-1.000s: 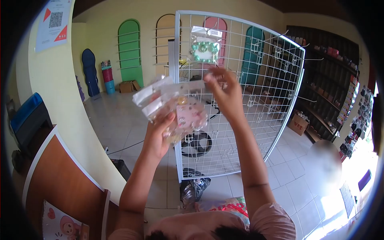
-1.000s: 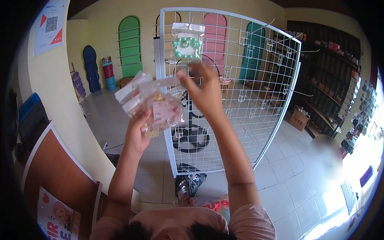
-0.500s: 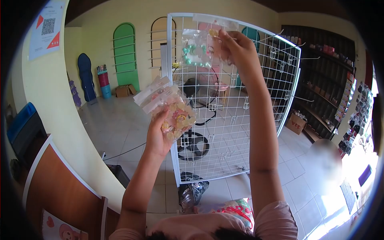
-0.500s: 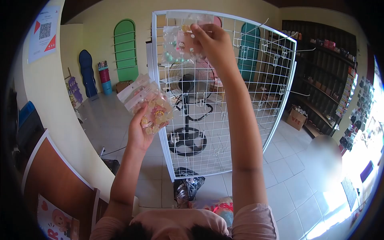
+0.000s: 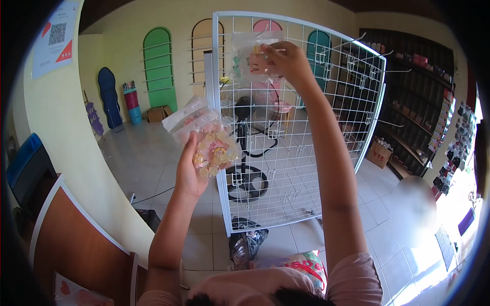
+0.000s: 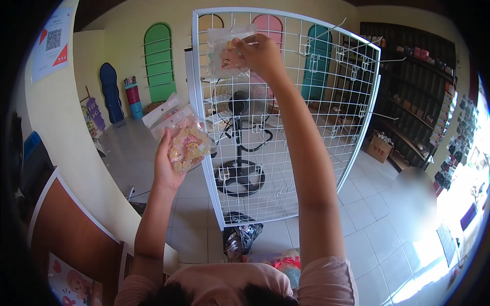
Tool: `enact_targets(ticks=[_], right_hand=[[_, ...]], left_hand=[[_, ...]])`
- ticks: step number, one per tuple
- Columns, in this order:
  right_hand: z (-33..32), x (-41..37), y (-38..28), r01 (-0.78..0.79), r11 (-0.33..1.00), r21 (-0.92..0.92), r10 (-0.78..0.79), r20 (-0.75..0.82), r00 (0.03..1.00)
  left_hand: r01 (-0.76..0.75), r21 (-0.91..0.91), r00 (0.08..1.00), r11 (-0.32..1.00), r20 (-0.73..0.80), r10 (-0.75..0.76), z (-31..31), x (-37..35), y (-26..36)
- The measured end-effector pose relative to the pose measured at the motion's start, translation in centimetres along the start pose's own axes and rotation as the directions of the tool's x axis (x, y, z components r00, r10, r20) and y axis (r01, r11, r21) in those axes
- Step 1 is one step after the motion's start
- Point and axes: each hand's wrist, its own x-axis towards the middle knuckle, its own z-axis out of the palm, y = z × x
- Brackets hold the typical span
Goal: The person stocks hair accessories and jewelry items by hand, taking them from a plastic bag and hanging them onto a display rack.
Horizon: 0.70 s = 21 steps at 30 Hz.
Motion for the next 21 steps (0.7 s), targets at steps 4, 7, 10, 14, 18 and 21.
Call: enact_targets(ticks=[4,7,10,14,18,21], right_hand=[[1.2,-2.3,1.0,0.186,0.932,-0.310,-0.281,-0.298,0.912],[1.9,-5.9,1.0,0.334,0.852,-0.402,-0.452,-0.246,0.857],[2.6,-10.1,-1.3,0.125,0.982,-0.140,-0.094,0.212,0.973],[2.5,-10.2,-0.8,0.112,0.992,-0.050,-0.090,0.323,0.942],[0.6,-7.9,-1.1,0.145,0.987,0.069,-0.150,0.079,0.986],[-1.0,-5.7,-2.0,0.182,0.941,0.285,-0.159,-0.102,0.982]], left_hand=[[-0.043,-0.108,0.998,0.993,-0.054,0.037,1.1,0.5,-0.5],[-0.119,-0.046,0.993,0.992,0.015,0.120,1.3,1.4,-1.1],[-0.175,0.000,0.984,0.985,-0.017,0.175,1.8,2.1,-1.7],[-0.167,-0.010,0.985,0.986,-0.055,0.166,3.1,2.1,-1.5],[-0.170,-0.124,0.983,0.978,-0.094,0.159,3.5,1.2,-0.4],[-0.129,-0.114,0.991,0.985,-0.040,0.125,1.5,1.2,-0.4]])
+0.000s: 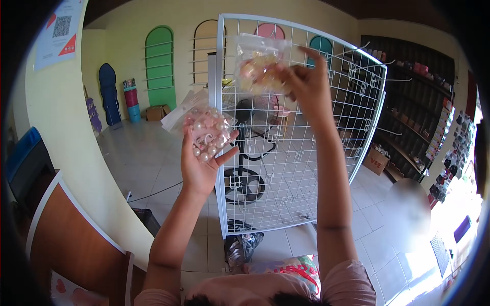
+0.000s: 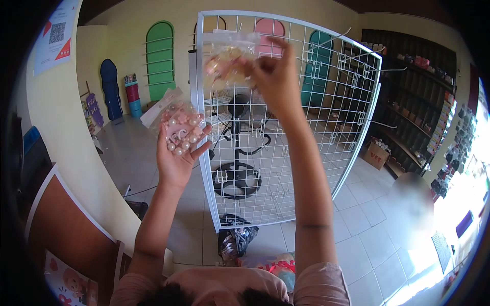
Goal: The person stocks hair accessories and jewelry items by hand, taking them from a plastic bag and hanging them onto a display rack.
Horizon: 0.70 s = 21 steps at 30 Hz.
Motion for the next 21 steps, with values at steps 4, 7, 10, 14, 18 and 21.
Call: enact_targets(ticks=[4,7,10,14,18,21], right_hand=[[-1.1,2.4,-1.1,0.086,0.992,-0.091,-0.090,-0.034,0.995],[-1.4,3.1,-1.1,0.047,0.983,-0.180,-0.047,0.006,0.999],[-1.2,2.6,-1.5,0.015,0.983,-0.183,-0.014,0.010,1.000],[-0.7,2.2,-1.1,-0.008,0.987,-0.163,0.009,0.003,1.000],[-0.5,2.2,-0.4,-0.016,0.998,-0.056,0.015,-0.027,1.000],[0.1,2.0,0.6,0.002,0.987,-0.160,-0.002,-0.001,1.000]], left_hand=[[-0.006,0.009,1.000,1.000,-0.014,0.006,-1.3,-0.1,0.2],[-0.047,0.049,0.994,0.998,-0.100,0.052,-1.1,-0.5,0.2],[-0.012,0.030,0.993,0.999,-0.119,0.015,-1.7,-0.8,0.3],[0.013,0.100,0.993,0.995,-0.114,-0.002,-1.8,-1.2,0.6],[0.043,0.163,0.995,0.986,-0.096,-0.027,-2.0,-1.5,0.8],[0.034,0.190,0.997,0.981,-0.079,-0.019,-2.0,-1.6,0.9]])
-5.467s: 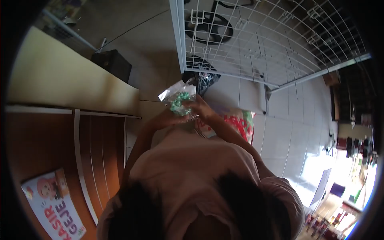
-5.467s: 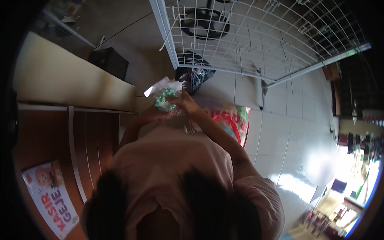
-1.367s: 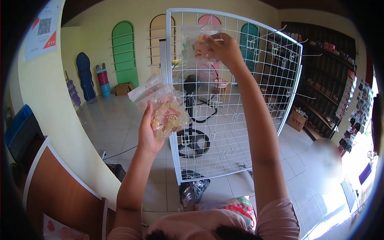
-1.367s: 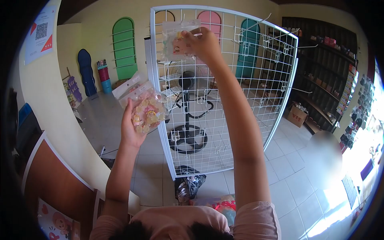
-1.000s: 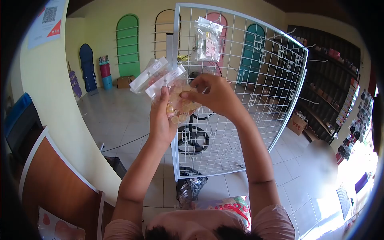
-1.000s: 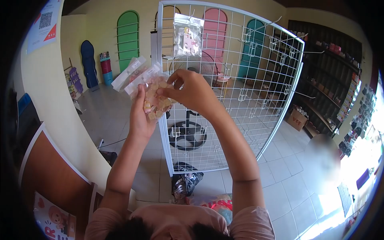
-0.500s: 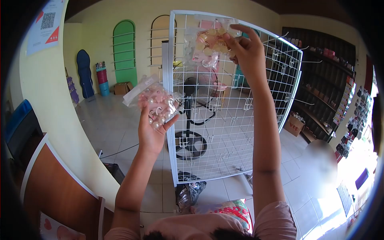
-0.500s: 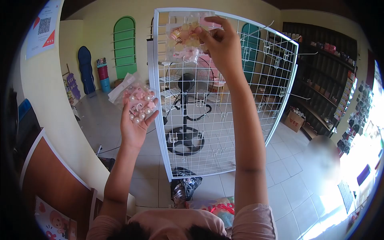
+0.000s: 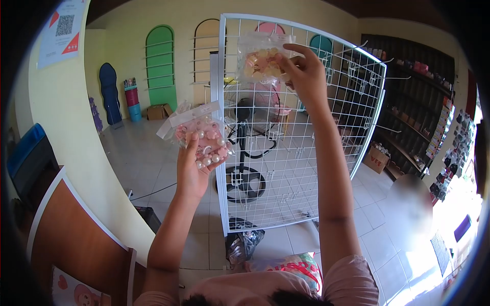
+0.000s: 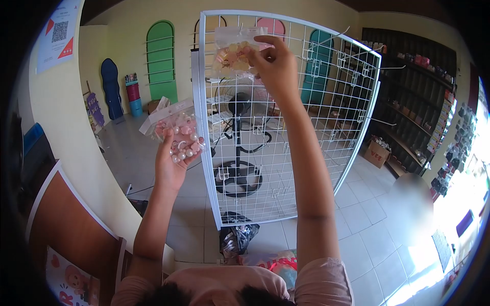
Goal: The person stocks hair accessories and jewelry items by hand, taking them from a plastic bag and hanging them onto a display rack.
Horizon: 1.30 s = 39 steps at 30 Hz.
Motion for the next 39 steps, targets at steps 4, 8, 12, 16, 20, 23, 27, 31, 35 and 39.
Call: enact_targets(ticks=[4,8,12,16,20,23,27,31,35,39], right_hand=[[1.2,0.1,3.4,0.092,0.970,-0.225,-0.100,-0.025,0.995],[1.3,-2.3,3.1,0.371,0.779,-0.506,-0.499,-0.141,0.855],[2.4,-6.8,-1.0,0.074,0.992,-0.104,-0.056,0.164,0.985],[2.4,-6.8,-1.6,-0.052,0.995,-0.081,0.071,0.258,0.964],[1.2,-4.5,-1.1,0.044,0.999,0.028,-0.044,-0.008,0.999],[-0.3,-2.7,-1.5,0.019,0.990,0.143,-0.006,-0.092,0.996],[-1.0,-1.1,-1.1,0.015,0.994,0.107,0.004,-0.176,0.984],[-1.5,-0.8,-0.3,-0.019,0.998,0.068,0.028,-0.148,0.989],[-1.5,-1.3,-0.1,-0.057,0.997,0.044,0.063,-0.157,0.986],[-1.1,-1.1,0.6,-0.056,0.997,0.052,0.064,-0.169,0.983]], left_hand=[[-0.078,0.049,0.995,0.996,-0.060,0.081,1.3,0.4,0.0],[-0.097,-0.014,0.995,0.995,0.014,0.097,3.2,1.4,1.2],[-0.161,0.005,0.986,0.987,0.031,0.161,5.1,2.2,1.8],[-0.173,0.026,0.984,0.984,0.051,0.172,6.4,2.5,2.0],[-0.186,-0.067,0.981,0.980,0.035,0.189,6.3,2.4,1.8],[-0.182,-0.066,0.983,0.981,0.000,0.182,5.3,2.2,2.0],[-0.170,-0.043,0.983,0.985,-0.072,0.167,4.3,2.6,2.0],[-0.166,-0.021,0.984,0.986,-0.065,0.164,3.5,2.7,1.9],[-0.160,0.005,0.985,0.987,-0.062,0.160,3.4,2.7,2.0],[-0.158,0.043,0.986,0.986,-0.044,0.160,3.6,2.5,1.9]])
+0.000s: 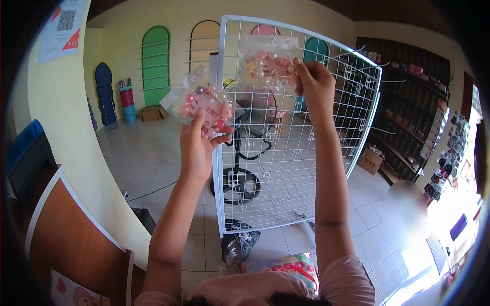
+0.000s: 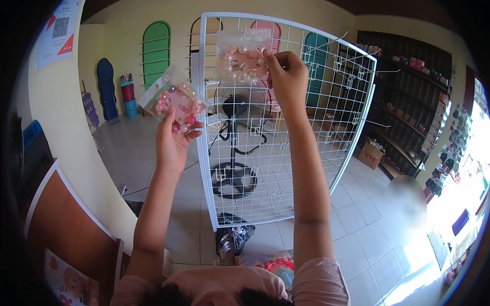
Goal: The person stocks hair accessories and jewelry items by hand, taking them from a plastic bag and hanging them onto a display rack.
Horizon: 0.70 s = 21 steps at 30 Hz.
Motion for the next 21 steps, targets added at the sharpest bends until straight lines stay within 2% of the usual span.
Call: enact_targets(ticks=[7,8,9,11,12,13,14,15,16,19,21], right_hand=[[1.9,0.5,2.7,0.020,0.989,-0.146,-0.022,-0.014,1.000],[2.0,0.4,2.9,0.086,0.966,-0.242,-0.100,-0.046,0.994],[2.1,0.2,2.9,0.209,0.931,-0.298,-0.253,-0.119,0.960],[2.5,-1.1,1.8,0.415,0.803,-0.428,-0.542,-0.231,0.808],[2.5,-1.8,1.0,0.369,0.873,-0.318,-0.437,-0.179,0.881],[2.6,-2.5,0.2,0.302,0.934,-0.189,-0.314,-0.037,0.949],[2.7,-3.1,-0.7,0.205,0.976,-0.073,-0.195,0.121,0.973],[2.7,-3.7,-1.5,0.083,0.996,0.024,-0.086,0.288,0.954],[2.9,-4.1,-2.2,0.032,0.999,-0.024,-0.022,0.337,0.941],[2.9,-2.5,-2.2,0.075,0.996,0.051,-0.086,0.263,0.961],[2.3,-0.6,-2.8,0.009,0.999,0.039,-0.014,0.128,0.992]], left_hand=[[0.027,0.052,0.993,0.998,0.115,-0.033,0.8,0.0,-0.4],[0.032,0.073,0.989,0.997,0.142,-0.043,0.9,-0.1,-0.2],[0.035,0.094,0.985,0.995,0.168,-0.050,1.0,-0.1,-0.1],[0.042,0.126,0.981,0.991,0.182,-0.065,1.1,-0.1,-0.1],[0.047,0.145,0.977,0.988,0.201,-0.076,1.1,0.0,-0.1],[0.053,0.164,0.972,0.985,0.220,-0.089,1.3,0.1,-0.1],[0.041,0.199,0.970,0.979,0.229,-0.087,1.9,0.0,0.3],[0.042,0.223,0.961,0.974,0.256,-0.100,2.2,0.1,0.4],[0.043,0.245,0.952,0.968,0.283,-0.114,2.5,0.4,0.6],[-0.009,0.328,0.956,0.945,0.281,-0.088,3.6,0.9,1.1],[-0.090,0.380,0.962,0.921,0.273,-0.019,4.0,1.5,1.3]])
